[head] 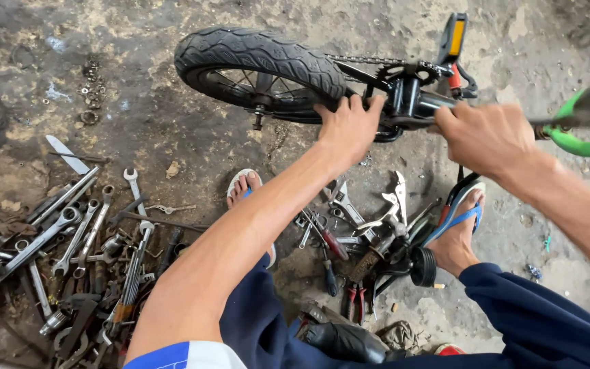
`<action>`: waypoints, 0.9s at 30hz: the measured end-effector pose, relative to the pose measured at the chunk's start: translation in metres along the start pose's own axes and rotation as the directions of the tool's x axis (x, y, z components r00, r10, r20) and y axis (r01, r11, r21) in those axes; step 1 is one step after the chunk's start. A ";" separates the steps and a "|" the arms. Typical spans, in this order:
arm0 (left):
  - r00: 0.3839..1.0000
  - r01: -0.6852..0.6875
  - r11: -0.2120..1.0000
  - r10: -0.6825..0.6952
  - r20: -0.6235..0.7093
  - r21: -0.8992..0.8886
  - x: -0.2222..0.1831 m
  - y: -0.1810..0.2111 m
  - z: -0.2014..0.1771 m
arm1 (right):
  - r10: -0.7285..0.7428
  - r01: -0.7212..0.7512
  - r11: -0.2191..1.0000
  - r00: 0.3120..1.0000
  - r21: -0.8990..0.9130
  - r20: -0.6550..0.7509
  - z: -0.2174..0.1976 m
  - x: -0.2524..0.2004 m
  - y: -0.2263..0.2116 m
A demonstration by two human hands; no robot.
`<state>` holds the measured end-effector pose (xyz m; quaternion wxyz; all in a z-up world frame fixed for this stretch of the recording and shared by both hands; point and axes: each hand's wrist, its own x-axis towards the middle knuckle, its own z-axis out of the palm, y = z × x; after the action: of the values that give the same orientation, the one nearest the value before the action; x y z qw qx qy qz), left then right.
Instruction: Repairing a small bicycle by loosening bolts and adjusting components using wrenches and a hammer.
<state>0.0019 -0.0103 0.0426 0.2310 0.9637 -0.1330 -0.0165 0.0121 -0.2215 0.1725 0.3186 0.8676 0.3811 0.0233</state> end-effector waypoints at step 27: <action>0.988 0.028 0.998 -0.020 -0.153 0.048 0.005 0.003 0.012 | 0.572 -0.452 0.732 0.815 0.510 -0.098 0.037 -0.076 -0.053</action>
<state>0.0046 -0.0190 0.0332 0.2161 0.9691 -0.1036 0.0579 -0.0655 -0.2654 0.1285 0.0323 0.9790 0.1559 0.1273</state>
